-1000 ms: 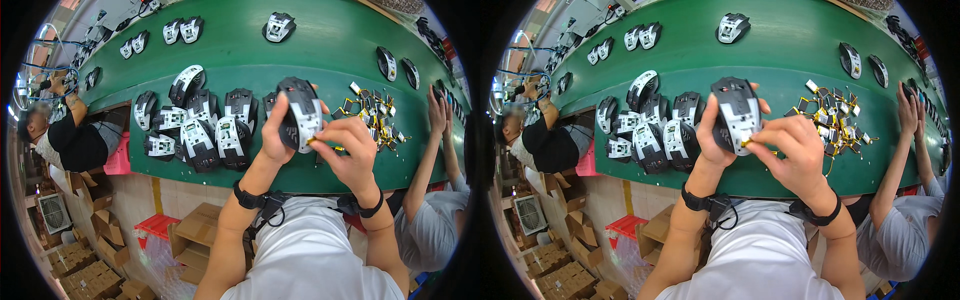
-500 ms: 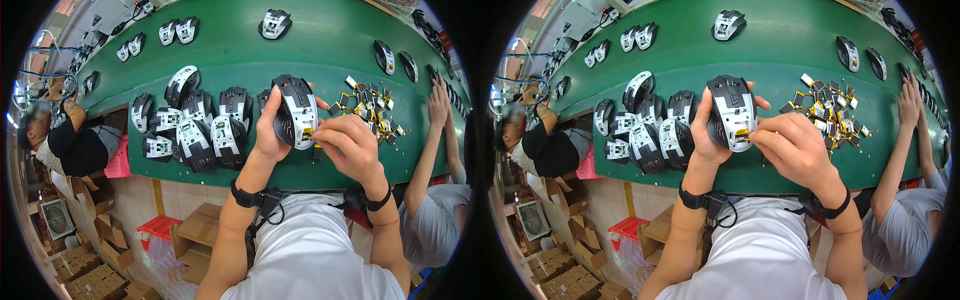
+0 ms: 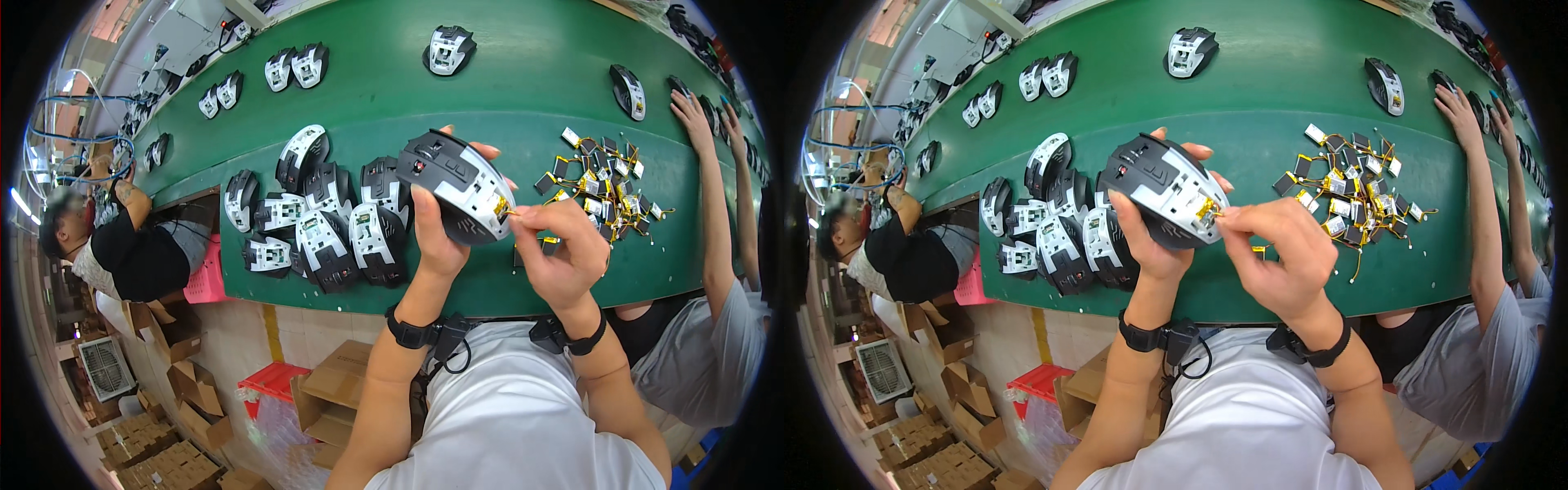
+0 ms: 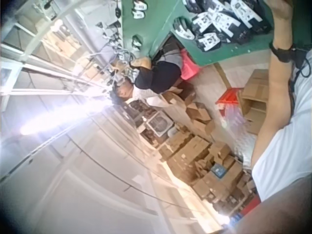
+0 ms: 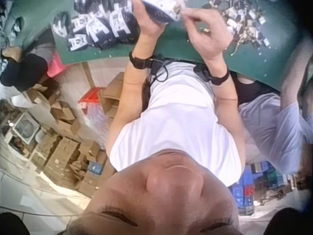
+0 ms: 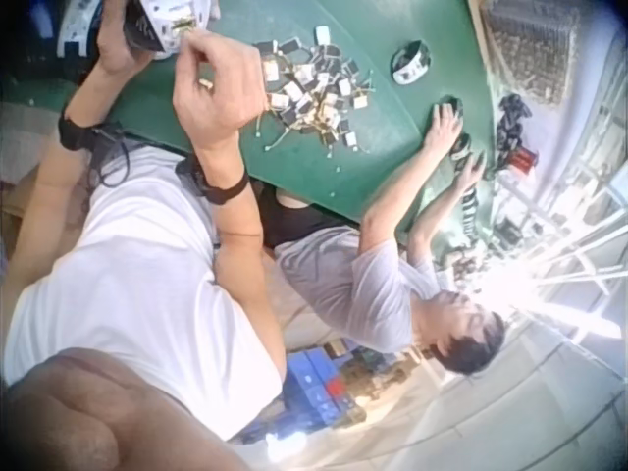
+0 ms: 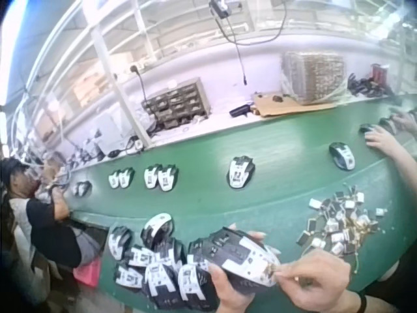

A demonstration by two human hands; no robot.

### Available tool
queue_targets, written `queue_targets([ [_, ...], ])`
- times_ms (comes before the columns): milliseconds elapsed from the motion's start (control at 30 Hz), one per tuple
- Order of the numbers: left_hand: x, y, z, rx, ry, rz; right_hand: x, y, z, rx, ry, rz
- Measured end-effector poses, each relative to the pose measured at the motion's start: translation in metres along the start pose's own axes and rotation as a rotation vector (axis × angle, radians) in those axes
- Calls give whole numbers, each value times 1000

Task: Manually assemble computer mice on a production line by inserting internal components.

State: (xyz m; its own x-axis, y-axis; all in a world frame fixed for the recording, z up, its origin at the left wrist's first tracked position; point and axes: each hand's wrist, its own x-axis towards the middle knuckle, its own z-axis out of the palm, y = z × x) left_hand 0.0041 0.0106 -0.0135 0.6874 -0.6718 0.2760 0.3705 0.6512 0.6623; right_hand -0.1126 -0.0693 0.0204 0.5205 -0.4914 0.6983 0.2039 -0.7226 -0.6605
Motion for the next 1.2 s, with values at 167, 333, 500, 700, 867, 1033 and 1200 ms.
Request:
queue_targets([
  [167,0,-3,-4,-44,22,7,0,-4,8,6,-15,31],
  [333,1,0,-4,-35,76,4,-5,-5,13,-52,-13,-31],
  [500,-1,-2,-2,-83,91,-32,-5,-2,11,-89,-75,-48],
  [700,1,2,-7,-278,115,-84,5,-10,3,-189,-264,-137],
  [867,-2,-2,-7,-173,144,-80,1,-14,5,-252,-298,-90],
  [1033,-3,-2,-8,-232,80,-114,-8,-12,7,-108,-272,2],
  [1200,-3,-1,-5,-126,136,-129,-1,-9,3,-216,-342,3],
])
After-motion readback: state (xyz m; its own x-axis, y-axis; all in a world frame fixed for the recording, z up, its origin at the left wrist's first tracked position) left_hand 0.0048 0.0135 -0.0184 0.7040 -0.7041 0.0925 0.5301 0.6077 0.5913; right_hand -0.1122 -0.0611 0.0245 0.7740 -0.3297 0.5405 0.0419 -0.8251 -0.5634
